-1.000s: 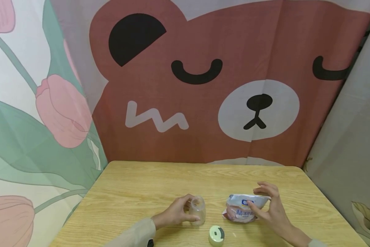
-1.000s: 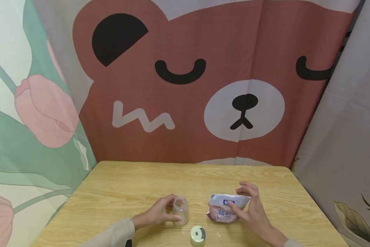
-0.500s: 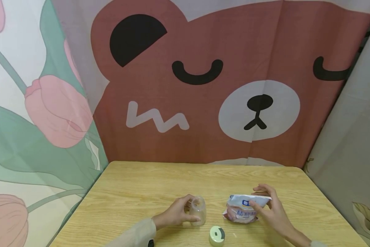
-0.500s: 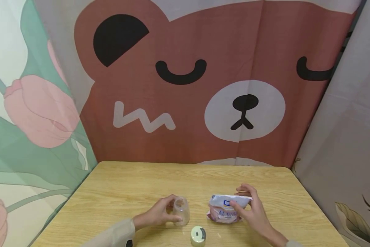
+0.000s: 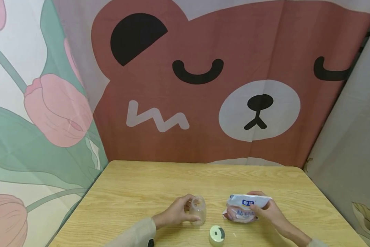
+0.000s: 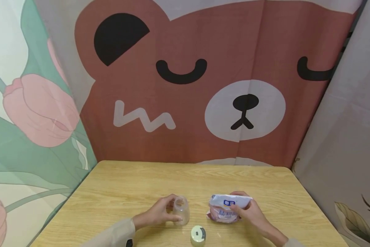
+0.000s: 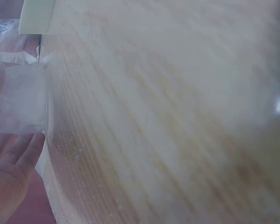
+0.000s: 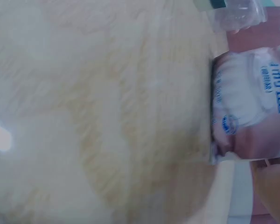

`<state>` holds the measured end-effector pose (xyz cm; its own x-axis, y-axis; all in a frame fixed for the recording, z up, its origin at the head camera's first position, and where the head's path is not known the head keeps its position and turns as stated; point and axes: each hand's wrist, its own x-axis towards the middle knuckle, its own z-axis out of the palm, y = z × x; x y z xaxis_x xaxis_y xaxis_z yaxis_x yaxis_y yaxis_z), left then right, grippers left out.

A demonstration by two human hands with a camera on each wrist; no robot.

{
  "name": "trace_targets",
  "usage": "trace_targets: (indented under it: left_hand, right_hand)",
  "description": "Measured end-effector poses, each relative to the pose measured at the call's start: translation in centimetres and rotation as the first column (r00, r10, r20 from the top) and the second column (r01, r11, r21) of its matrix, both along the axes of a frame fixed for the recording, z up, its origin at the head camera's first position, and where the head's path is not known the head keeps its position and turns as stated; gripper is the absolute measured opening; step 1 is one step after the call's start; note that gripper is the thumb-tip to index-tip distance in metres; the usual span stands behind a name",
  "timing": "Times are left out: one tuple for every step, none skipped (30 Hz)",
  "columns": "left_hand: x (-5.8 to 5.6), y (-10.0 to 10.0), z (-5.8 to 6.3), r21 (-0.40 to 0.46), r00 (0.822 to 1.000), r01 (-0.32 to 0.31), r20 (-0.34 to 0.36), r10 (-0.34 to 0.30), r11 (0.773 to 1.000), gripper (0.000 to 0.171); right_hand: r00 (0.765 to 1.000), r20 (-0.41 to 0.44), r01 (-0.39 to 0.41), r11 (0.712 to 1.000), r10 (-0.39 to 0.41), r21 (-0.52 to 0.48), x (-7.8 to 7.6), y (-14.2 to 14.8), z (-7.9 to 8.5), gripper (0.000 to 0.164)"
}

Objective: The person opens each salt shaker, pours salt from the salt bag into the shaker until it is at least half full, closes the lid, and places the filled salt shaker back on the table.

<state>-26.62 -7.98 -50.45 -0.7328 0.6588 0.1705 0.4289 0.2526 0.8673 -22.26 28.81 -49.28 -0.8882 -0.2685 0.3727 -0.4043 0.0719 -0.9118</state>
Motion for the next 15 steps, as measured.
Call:
trace_targets:
  left_hand:
    - [0.0,0.0,0.0,0.0,1.0,0.002,0.0,-0.002,1.0,0.049]
    - [-0.1,-0.1,0.0,-0.001,1.0,0.003,0.001,-0.003,1.0,0.049]
    - [-0.1,-0.1,0.0,-0.001,1.0,0.004,0.001,-0.004,1.0,0.049]
    - [-0.1,-0.1,0.0,-0.001,1.0,0.004,0.007,-0.004,1.0,0.049]
    - [-0.1,-0.1,0.1,-0.001,1.0,0.003,0.01,-0.003,1.0,0.049]
    - [-0.1,-0.1,0.1,-0.002,1.0,0.001,0.012,-0.001,1.0,0.049]
    - [-0.1,-0.1,0.1,-0.003,1.0,-0.002,0.014,0.002,1.0,0.049]
    - [-0.1,-0.1,0.1,-0.001,1.0,-0.004,0.015,0.004,1.0,0.048]
    - [0.0,-0.1,0.1,-0.001,1.0,-0.006,0.018,0.006,1.0,0.048]
    - [0.0,0.0,0.2,0.001,1.0,-0.01,0.023,0.01,1.0,0.048]
    - [0.0,0.0,0.2,0.003,1.0,-0.014,0.024,0.014,1.0,0.048]
    - [0.1,0.0,0.2,0.005,1.0,-0.016,0.024,0.016,1.0,0.047]
    - [0.1,0.0,0.2,0.005,1.0,-0.018,0.024,0.018,1.0,0.047]
    - [0.1,-0.1,0.2,0.006,0.999,-0.02,0.027,0.019,1.0,0.047]
    - [0.1,-0.1,0.2,0.006,0.999,-0.021,0.028,0.021,1.0,0.047]
  right_hand:
    - [1.0,-0.004,-0.01,1.0,0.01,0.014,-0.1,0.1,-0.2,0.035]
    - [1.0,-0.005,-0.022,0.999,0.022,0.026,-0.2,0.1,-0.4,0.039]
    - [1.0,-0.002,-0.023,0.999,0.024,0.039,-0.3,0.2,-0.6,0.044]
    - [1.0,0.0,-0.023,0.998,0.023,0.052,-0.3,0.2,-0.8,0.047]
    - [1.0,0.007,-0.02,0.998,0.02,0.061,-0.4,0.2,-1.0,0.05]
    - [1.0,0.012,-0.016,0.997,0.015,0.072,-0.4,0.2,-1.2,0.052]
    - [1.0,0.008,-0.019,0.997,0.018,0.075,-0.5,0.2,-1.4,0.054]
    - [1.0,0.007,-0.022,0.997,0.021,0.08,-0.6,0.2,-1.5,0.055]
    - [1.0,0.007,-0.026,0.996,0.026,0.081,-0.6,0.2,-1.7,0.055]
    - [0.999,-0.002,-0.036,0.996,0.036,0.081,-0.7,0.1,-1.8,0.056]
    - [0.999,-0.006,-0.041,0.996,0.042,0.083,-0.7,0.1,-1.9,0.057]
    - [0.999,-0.013,-0.049,0.995,0.05,0.089,-0.8,0.1,-2.1,0.059]
    - [0.998,-0.018,-0.052,0.995,0.054,0.089,-0.8,0.1,-2.2,0.06]
    - [0.999,-0.004,-0.049,0.994,0.049,0.095,-0.8,0.1,-2.3,0.059]
    - [0.998,0.001,-0.055,0.994,0.055,0.094,-0.8,0.1,-2.4,0.058]
